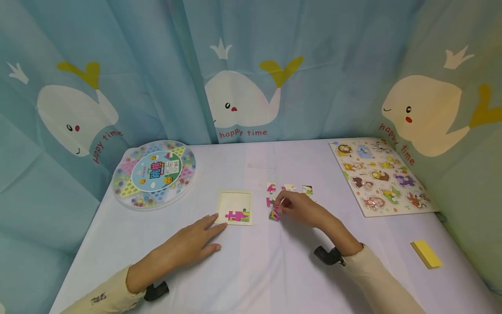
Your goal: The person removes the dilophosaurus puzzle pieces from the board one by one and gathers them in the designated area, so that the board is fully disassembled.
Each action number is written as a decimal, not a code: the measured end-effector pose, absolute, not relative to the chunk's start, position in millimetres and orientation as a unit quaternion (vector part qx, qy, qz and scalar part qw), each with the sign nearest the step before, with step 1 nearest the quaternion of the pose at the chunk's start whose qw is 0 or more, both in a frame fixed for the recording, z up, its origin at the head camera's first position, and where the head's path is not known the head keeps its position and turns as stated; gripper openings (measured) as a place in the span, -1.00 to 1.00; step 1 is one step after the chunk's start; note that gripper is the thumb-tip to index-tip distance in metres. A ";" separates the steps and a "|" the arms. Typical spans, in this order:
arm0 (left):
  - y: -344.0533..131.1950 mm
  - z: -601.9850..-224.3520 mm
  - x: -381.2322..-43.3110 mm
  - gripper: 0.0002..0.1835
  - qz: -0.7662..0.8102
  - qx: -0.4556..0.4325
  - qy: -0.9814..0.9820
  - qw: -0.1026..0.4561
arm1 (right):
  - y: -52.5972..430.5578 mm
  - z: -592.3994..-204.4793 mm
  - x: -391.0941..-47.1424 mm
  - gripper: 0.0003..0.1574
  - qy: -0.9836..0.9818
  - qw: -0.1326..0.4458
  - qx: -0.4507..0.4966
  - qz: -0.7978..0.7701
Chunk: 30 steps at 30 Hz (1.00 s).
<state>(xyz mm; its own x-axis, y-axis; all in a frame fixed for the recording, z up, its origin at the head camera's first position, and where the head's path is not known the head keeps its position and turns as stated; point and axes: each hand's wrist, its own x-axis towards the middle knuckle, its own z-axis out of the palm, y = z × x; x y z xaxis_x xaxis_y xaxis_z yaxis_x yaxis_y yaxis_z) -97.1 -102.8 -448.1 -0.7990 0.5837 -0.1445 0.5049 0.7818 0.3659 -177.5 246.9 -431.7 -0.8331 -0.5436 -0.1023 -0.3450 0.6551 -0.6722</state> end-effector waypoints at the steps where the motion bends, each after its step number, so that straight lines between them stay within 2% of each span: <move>1: -103.1 -448.3 -97.0 -0.37 0.155 0.292 0.936 0.125 | 248.7 -432.5 -178.3 -0.93 0.893 0.165 -0.249 -0.337; 3: -103.5 -448.3 -96.8 -0.37 0.155 0.293 0.936 0.121 | 250.0 -434.3 -180.0 -0.94 0.884 0.189 -0.253 -0.344; 6: -103.9 -448.2 -96.6 -0.37 0.157 0.294 0.936 0.117 | 247.1 -436.2 -181.8 -0.95 0.882 0.194 -0.260 -0.342; 24: -103.7 -450.5 -95.8 -0.38 0.159 0.297 0.935 0.111 | 226.4 -447.7 -178.1 -0.87 0.926 0.103 -0.260 -0.255; 30: -103.4 -449.6 -96.0 -0.38 0.155 0.295 0.936 0.114 | 202.4 -446.3 -172.3 -0.83 0.930 0.080 -0.247 -0.262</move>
